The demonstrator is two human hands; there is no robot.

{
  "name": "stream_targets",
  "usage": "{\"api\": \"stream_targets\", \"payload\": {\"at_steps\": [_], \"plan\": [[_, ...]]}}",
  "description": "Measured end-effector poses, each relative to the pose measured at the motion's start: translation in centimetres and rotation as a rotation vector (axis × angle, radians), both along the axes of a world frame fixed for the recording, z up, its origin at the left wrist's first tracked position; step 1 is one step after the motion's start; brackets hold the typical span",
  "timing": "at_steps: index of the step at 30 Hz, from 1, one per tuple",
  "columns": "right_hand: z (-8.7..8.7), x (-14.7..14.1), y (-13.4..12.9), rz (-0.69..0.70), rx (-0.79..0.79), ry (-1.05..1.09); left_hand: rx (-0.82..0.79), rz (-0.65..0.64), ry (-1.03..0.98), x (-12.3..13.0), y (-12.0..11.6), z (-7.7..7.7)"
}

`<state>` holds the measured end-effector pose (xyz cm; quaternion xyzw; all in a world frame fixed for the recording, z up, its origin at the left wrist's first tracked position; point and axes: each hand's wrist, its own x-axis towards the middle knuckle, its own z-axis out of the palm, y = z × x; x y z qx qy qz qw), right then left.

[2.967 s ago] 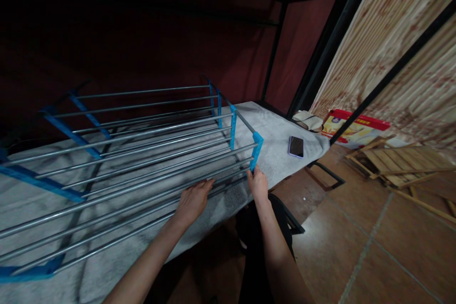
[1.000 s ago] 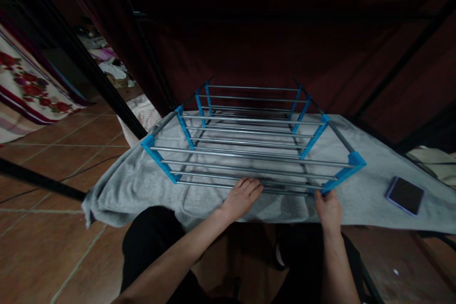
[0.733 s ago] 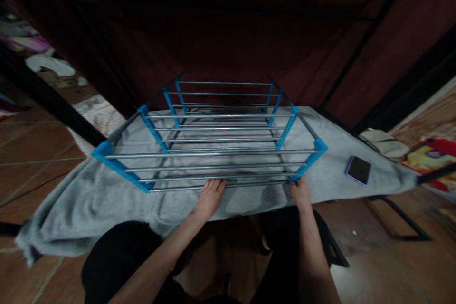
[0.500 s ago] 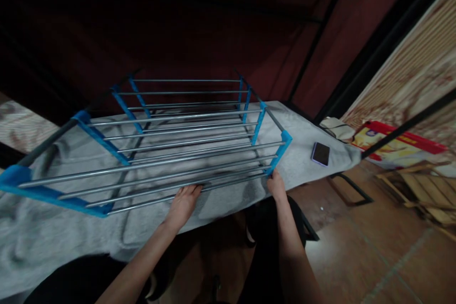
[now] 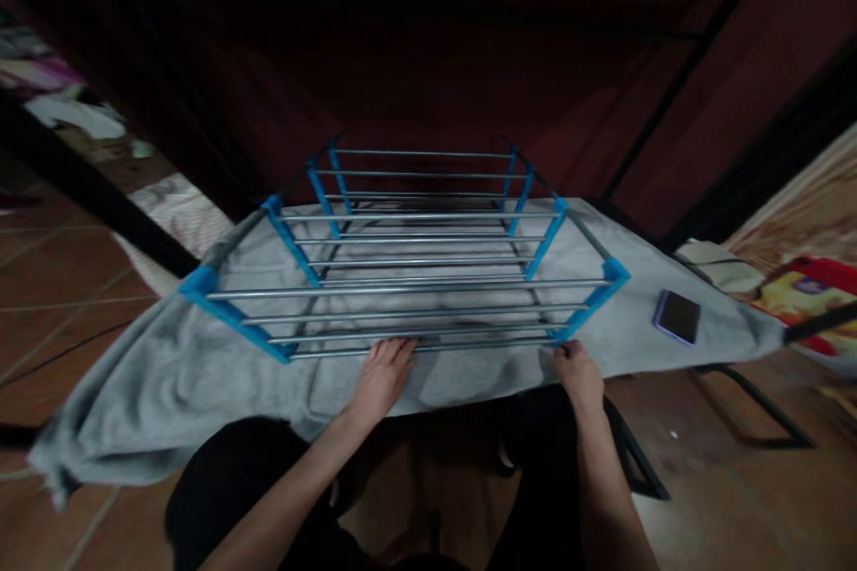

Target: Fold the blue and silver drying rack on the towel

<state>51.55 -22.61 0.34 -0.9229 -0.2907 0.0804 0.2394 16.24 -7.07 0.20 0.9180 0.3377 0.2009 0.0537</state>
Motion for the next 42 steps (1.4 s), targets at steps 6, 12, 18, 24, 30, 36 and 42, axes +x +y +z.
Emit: {"api": "stream_targets", "payload": {"at_steps": [6, 12, 18, 24, 30, 36, 42], "plan": [[-1.8, -7.4, 1.9, 0.576, 0.390, -0.052, -0.197, 0.419, -0.461, -10.2, 0.4, 1.4], [-2.5, -17.3, 7.1, 0.965, 0.392, -0.334, -0.304, 0.767, -0.750, -16.6, 6.4, 0.1], [-3.4, -21.2, 11.6, 0.981, 0.304, -0.473, -0.424, 0.653, -0.672, -16.4, 8.1, -1.6], [-4.2, -20.9, 12.0, 0.983, 0.316, -0.449, -0.501, 0.622, -0.647, -17.2, 8.3, -2.0], [-4.2, -20.6, 11.8, 0.957, 0.326, -0.442, -0.530, 0.601, -0.650, -16.9, 8.7, -1.8], [-4.3, -20.6, 11.7, 0.956, 0.353, -0.412, -0.518, 0.603, -0.666, -16.6, 8.6, -2.2], [-4.1, -20.8, 11.7, 0.938, 0.354, -0.428, -0.505, 0.605, -0.671, -16.5, 8.5, -2.6]]}}
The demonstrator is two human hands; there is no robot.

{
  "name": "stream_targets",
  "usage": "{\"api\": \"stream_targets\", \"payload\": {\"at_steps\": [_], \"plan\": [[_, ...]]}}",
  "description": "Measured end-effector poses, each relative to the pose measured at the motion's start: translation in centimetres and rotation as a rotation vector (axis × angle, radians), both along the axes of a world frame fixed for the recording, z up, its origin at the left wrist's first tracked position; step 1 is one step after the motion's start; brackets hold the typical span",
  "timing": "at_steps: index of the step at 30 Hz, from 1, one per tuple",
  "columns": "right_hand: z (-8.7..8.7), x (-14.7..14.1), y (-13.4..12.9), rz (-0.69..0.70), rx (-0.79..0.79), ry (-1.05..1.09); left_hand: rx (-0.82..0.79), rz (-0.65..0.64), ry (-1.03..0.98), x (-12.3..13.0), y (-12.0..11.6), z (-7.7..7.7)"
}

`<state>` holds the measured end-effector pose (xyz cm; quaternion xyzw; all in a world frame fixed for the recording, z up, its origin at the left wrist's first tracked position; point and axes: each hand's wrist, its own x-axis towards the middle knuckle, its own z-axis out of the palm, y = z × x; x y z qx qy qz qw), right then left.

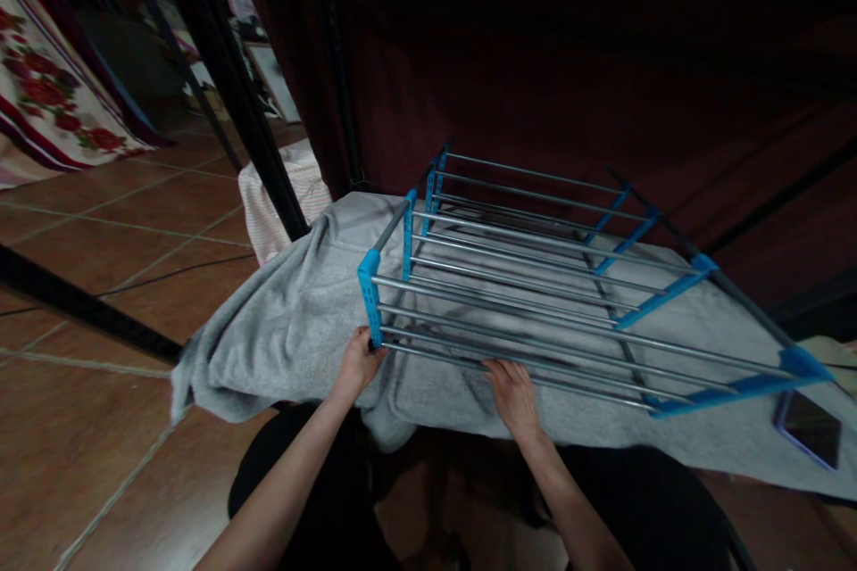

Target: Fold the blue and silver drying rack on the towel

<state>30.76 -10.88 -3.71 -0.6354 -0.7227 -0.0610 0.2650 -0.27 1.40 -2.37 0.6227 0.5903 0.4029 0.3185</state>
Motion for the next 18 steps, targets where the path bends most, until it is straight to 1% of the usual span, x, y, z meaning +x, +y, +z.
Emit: {"api": "stream_targets", "payload": {"at_steps": [8, 18], "plan": [[0.06, -0.15, 0.02, -0.002, 0.022, -0.009, 0.011, 0.016, -0.010, 0.16, -0.08, -0.13], [0.15, -0.17, 0.02, -0.003, -0.001, -0.035, 0.017, 0.009, -0.032, 0.27, -0.05, -0.63]]}}
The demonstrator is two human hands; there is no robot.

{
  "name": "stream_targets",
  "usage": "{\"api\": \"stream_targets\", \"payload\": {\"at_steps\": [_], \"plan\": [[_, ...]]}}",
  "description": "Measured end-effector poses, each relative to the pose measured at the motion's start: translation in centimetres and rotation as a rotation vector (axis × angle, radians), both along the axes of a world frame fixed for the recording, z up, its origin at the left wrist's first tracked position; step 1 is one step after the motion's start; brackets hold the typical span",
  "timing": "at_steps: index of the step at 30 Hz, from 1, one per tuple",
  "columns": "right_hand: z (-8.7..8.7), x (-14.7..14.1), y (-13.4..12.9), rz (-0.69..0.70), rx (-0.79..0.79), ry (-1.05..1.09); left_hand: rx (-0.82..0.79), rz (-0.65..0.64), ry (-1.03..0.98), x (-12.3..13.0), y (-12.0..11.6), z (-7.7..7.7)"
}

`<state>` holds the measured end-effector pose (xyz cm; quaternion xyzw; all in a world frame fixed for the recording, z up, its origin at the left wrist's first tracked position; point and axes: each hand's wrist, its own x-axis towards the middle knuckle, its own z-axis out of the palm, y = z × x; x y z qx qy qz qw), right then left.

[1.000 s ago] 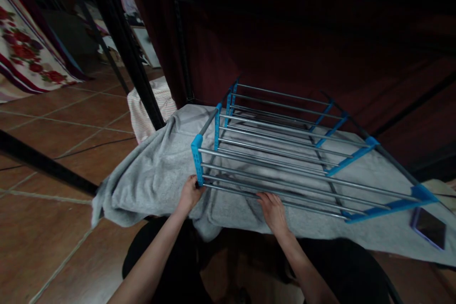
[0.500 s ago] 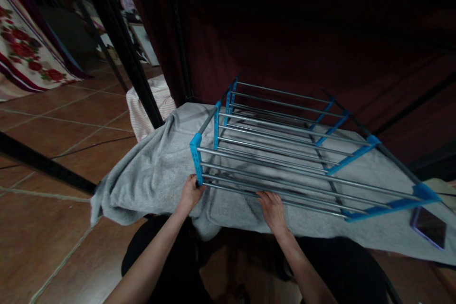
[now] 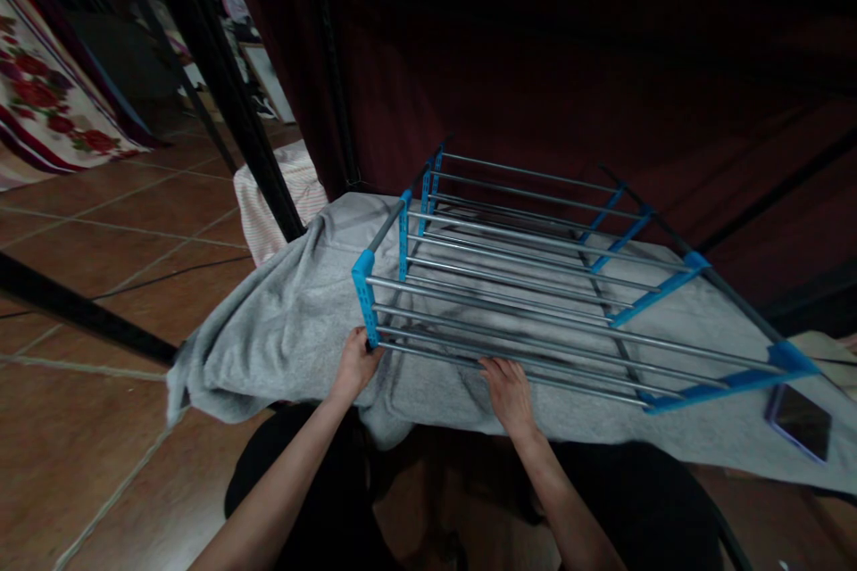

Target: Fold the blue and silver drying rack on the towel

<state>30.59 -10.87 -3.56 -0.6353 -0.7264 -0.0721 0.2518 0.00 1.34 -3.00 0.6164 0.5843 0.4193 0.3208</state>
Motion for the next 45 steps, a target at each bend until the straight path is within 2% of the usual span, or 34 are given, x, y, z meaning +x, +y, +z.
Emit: {"api": "stream_targets", "payload": {"at_steps": [8, 18, 23, 26, 29, 31, 33, 36, 39, 42, 45], "plan": [[-0.1, -0.2, 0.1, -0.015, 0.016, -0.036, 0.001, -0.005, -0.012, 0.0, -0.1, 0.0], [0.0, -1.1, 0.2, 0.011, 0.106, 0.048, 0.020, -0.026, -0.034, -0.4, 0.1, 0.6], [0.4, -1.6, -0.9, 0.061, 0.217, 0.097, -0.095, -0.048, -0.230, -1.6, -0.4, 1.5], [1.5, -2.2, -2.6, 0.128, 0.331, 0.113, -0.166, 0.020, -0.381, -2.3, 0.1, 2.6], [4.6, -2.3, -4.4, 0.232, 0.348, 0.156, -0.142, 0.096, -0.510, -2.4, 2.3, 4.3], [8.2, -1.7, -4.7, 0.267, 0.350, 0.185, -0.127, 0.118, -0.610, -1.9, 4.6, 6.0], [12.7, -0.3, -4.1, 0.249, 0.391, 0.217, -0.104, 0.127, -0.716, -1.1, 7.1, 8.0], [19.7, 2.5, -1.3, 0.201, 0.366, 0.216, -0.021, 0.079, -0.793, 0.1, 10.5, 11.3], [24.8, 4.7, 3.3, 0.161, 0.285, 0.101, 0.016, -0.042, -0.814, 1.1, 12.7, 13.7], [26.8, 5.0, 8.4, 0.154, 0.183, -0.092, -0.037, -0.183, -0.853, 2.3, 14.0, 15.0], [26.5, 3.5, 12.9, 0.163, 0.058, -0.274, -0.058, -0.294, -0.878, 3.8, 14.6, 15.7]]}}
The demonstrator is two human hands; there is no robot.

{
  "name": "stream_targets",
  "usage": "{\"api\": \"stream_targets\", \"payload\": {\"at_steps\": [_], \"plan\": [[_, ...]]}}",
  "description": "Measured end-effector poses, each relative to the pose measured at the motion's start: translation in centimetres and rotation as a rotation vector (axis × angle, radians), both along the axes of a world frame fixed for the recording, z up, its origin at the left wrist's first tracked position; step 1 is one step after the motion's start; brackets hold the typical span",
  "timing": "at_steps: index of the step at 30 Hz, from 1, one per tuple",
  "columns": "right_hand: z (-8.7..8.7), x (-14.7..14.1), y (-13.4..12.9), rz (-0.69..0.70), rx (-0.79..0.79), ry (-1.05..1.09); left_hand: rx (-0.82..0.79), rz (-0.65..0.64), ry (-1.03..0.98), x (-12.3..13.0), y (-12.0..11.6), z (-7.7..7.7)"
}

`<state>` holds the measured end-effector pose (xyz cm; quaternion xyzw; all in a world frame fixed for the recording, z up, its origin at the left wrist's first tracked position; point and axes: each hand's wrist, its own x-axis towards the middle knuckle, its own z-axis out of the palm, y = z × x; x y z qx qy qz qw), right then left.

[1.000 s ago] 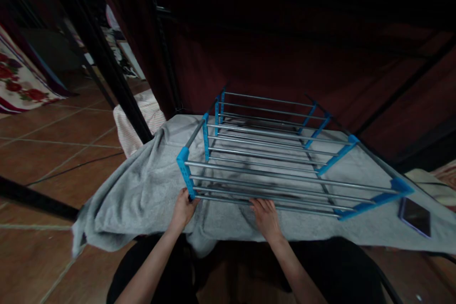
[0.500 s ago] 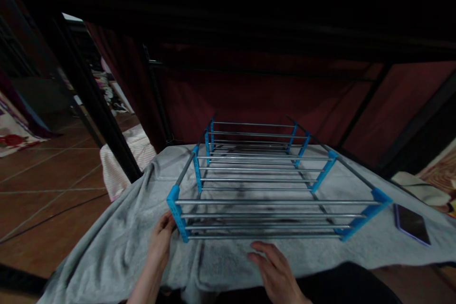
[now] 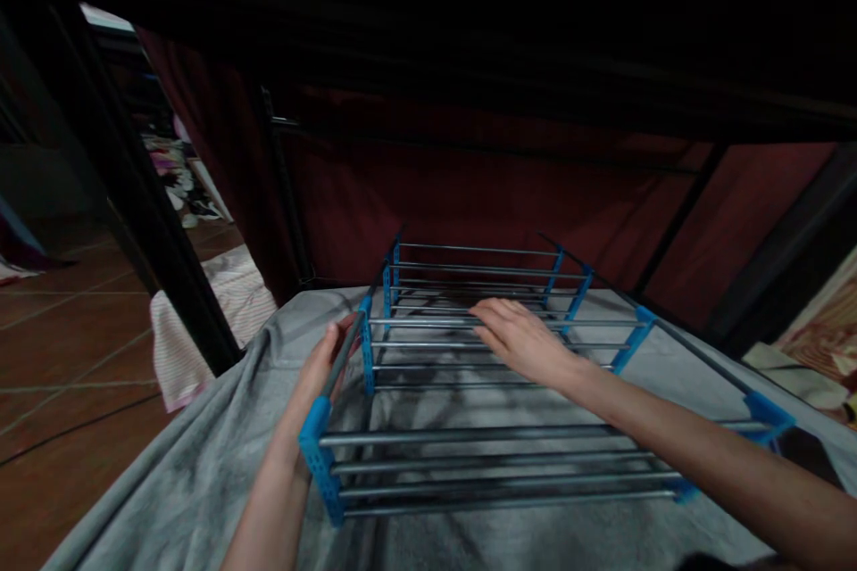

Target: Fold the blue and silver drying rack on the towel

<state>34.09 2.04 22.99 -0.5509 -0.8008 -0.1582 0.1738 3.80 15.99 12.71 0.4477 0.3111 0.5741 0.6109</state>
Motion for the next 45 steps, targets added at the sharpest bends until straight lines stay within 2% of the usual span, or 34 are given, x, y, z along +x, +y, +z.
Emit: {"api": "stream_targets", "payload": {"at_steps": [5, 11, 16, 19, 27, 30, 38, 45], "plan": [[-1.5, -3.1, 5.2, -0.048, -0.150, -0.204, 0.057, -0.002, -0.005, 1.3, 0.3, 0.1], [-2.3, -4.2, 7.5, -0.043, -0.232, -0.195, 0.105, -0.038, -0.026, 1.3, -0.2, -0.4], [-3.4, -3.8, 8.2, -0.011, -0.286, -0.112, 0.192, 0.021, 0.076, 1.6, -0.6, -0.9], [-3.7, -3.6, 8.4, 0.004, -0.287, -0.098, 0.190, 0.063, 0.132, 1.8, -0.4, -1.5], [-2.6, -3.3, 8.5, 0.006, -0.283, -0.148, 0.245, 0.178, 0.244, 2.4, 0.4, -2.7], [-2.4, -3.3, 8.5, 0.006, -0.280, -0.159, 0.236, 0.173, 0.262, 2.6, 0.7, -2.9], [-3.3, -3.0, 8.6, 0.039, -0.306, -0.158, 0.207, 0.229, 0.291, 2.4, 0.8, -3.2], [-2.6, -3.0, 8.6, 0.039, -0.362, -0.099, 0.193, 0.226, 0.287, 2.2, 1.4, -4.3]]}}
